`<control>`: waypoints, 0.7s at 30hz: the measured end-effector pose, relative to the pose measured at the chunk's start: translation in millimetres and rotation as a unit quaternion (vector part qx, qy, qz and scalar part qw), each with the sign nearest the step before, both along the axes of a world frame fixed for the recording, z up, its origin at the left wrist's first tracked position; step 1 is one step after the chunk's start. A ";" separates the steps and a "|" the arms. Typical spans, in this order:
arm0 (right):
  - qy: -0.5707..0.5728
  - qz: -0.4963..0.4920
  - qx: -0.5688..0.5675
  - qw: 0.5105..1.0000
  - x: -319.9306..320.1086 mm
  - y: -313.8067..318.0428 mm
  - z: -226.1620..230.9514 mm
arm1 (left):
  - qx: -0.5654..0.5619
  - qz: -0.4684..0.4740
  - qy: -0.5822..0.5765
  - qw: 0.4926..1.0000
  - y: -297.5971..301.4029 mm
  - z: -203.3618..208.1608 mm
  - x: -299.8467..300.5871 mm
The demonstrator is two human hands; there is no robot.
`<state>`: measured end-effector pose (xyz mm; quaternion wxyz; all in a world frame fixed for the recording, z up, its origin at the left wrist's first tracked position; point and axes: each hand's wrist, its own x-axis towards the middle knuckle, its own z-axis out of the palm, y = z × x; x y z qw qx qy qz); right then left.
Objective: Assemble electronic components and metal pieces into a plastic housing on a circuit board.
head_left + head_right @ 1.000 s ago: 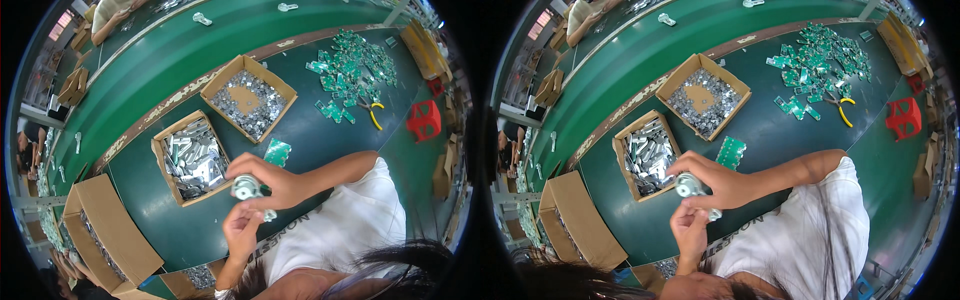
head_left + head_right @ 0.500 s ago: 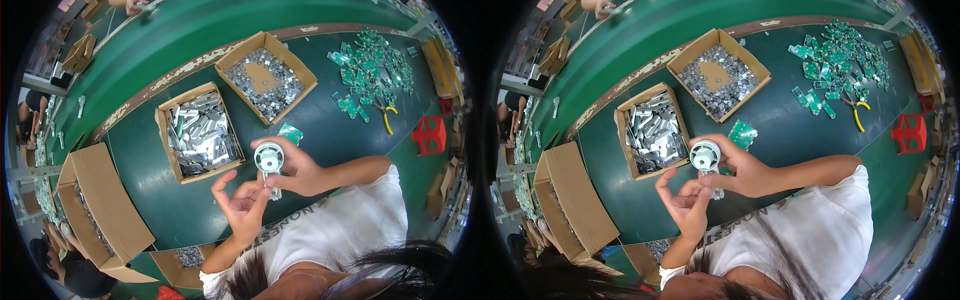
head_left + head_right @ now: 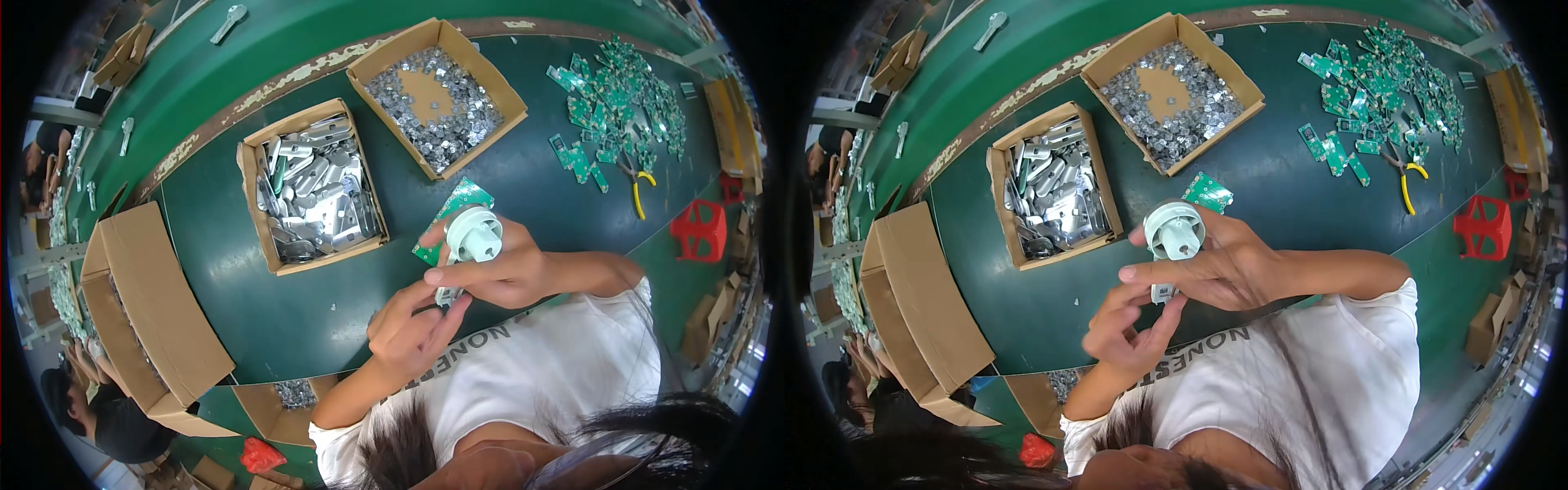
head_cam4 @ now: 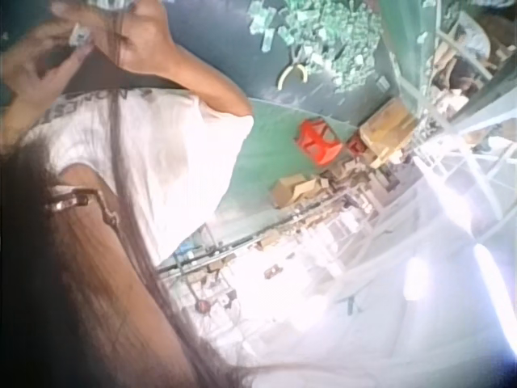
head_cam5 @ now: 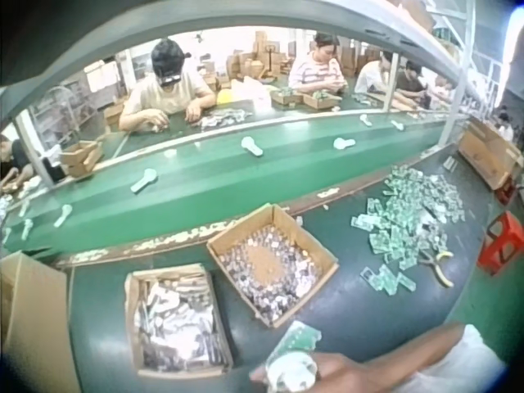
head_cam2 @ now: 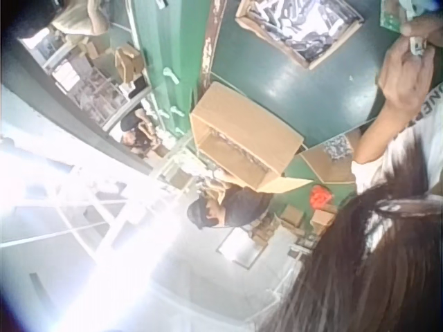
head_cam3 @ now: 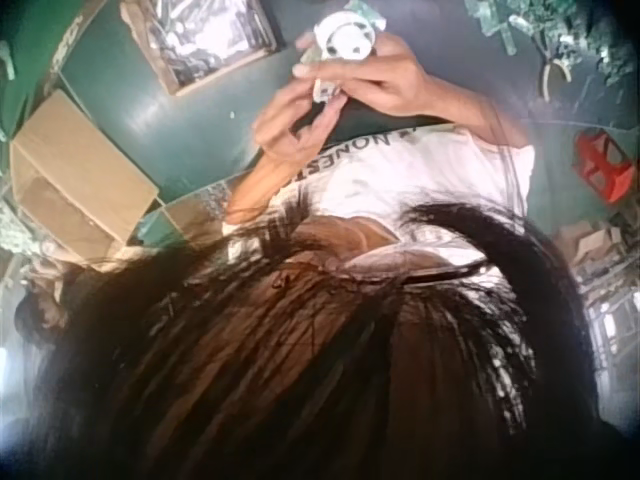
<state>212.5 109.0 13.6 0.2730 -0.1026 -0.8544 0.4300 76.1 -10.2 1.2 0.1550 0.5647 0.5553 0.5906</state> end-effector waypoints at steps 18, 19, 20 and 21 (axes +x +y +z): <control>-0.254 -0.480 0.105 0.833 109.8 37.4 -10.0 | -0.069 -0.106 0.393 0.911 50.6 -14.0 2.1; -0.282 -0.494 0.183 0.802 123.2 43.8 -13.4 | -0.068 -0.108 0.394 0.910 53.9 -12.5 4.9; -0.308 -0.499 0.259 0.768 134.2 50.2 -20.0 | -0.064 -0.113 0.395 0.909 54.9 -11.4 6.2; -0.252 -0.488 0.292 0.783 137.7 54.0 -25.4 | -0.072 -0.120 0.389 0.911 54.5 -10.2 6.3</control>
